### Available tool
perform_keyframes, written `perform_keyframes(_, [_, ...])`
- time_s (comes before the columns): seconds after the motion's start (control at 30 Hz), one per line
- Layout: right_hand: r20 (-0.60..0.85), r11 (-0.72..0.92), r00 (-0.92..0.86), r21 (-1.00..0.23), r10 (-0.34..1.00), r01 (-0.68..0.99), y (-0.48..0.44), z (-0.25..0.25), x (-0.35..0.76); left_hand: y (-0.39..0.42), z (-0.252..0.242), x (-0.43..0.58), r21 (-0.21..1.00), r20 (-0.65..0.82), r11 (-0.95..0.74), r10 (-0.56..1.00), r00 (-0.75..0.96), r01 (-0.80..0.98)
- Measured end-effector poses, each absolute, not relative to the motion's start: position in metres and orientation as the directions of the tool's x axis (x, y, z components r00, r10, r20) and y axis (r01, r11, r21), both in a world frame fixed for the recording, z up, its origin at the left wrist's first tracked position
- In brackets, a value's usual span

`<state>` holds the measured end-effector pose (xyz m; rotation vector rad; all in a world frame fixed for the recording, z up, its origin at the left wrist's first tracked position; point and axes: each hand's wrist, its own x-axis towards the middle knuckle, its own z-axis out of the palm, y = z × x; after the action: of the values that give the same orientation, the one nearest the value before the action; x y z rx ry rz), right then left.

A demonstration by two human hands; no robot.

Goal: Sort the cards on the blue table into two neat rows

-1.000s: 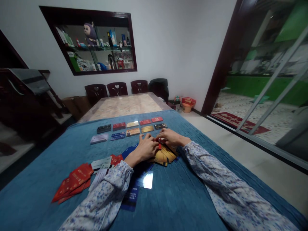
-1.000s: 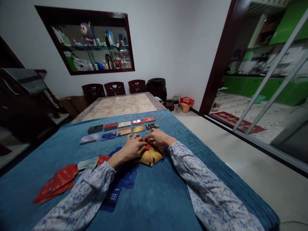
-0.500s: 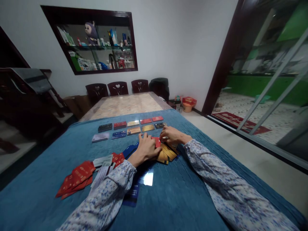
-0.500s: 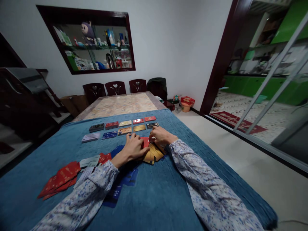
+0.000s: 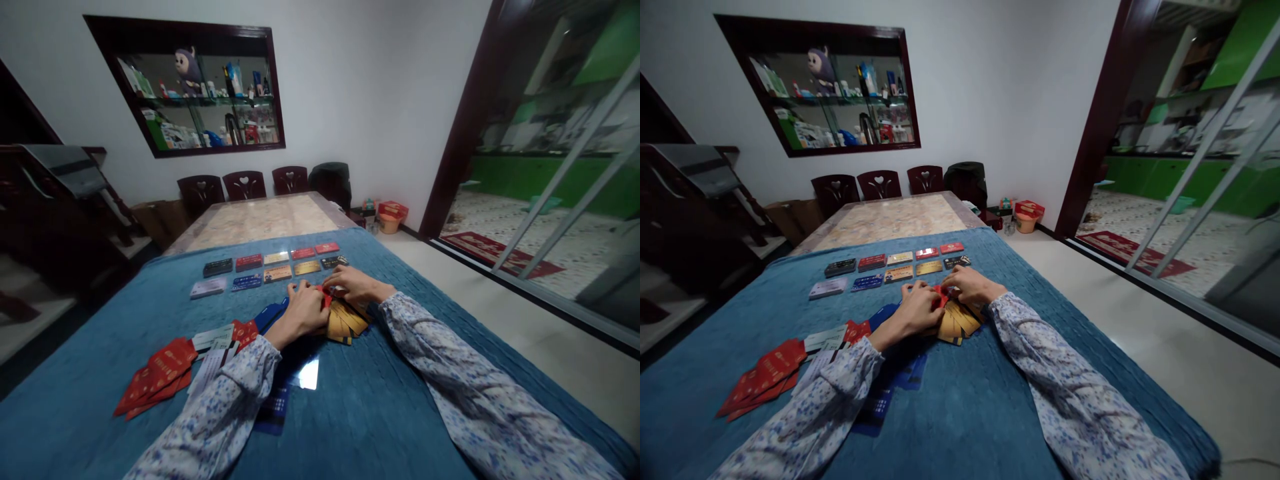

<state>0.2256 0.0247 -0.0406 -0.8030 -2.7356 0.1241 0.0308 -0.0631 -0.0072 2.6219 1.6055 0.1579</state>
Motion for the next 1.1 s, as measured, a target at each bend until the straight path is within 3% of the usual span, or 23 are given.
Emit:
perform_keyframes(0.6, [0.252, 0.847, -0.81, -0.197, 0.53, 0.493, 0.025, -0.043, 0.225, -0.059, 0.004, 0.021, 0.134, -0.041, -0.48, 0.871, 0.489, 0.867])
perform_keyframes(0.87, [0.317, 0.842, -0.78, -0.182, 0.54, 0.508, 0.033, -0.052, 0.224, -0.051, 0.009, 0.006, 0.116, 0.1, -0.489, 0.872, 0.479, 0.865])
perform_keyframes(1.1, [0.428, 0.805, -0.7, -0.129, 0.572, 0.578, 0.042, -0.057, 0.224, -0.03, 0.004, -0.01, 0.184, 0.201, -0.472, 0.877, 0.437, 0.862])
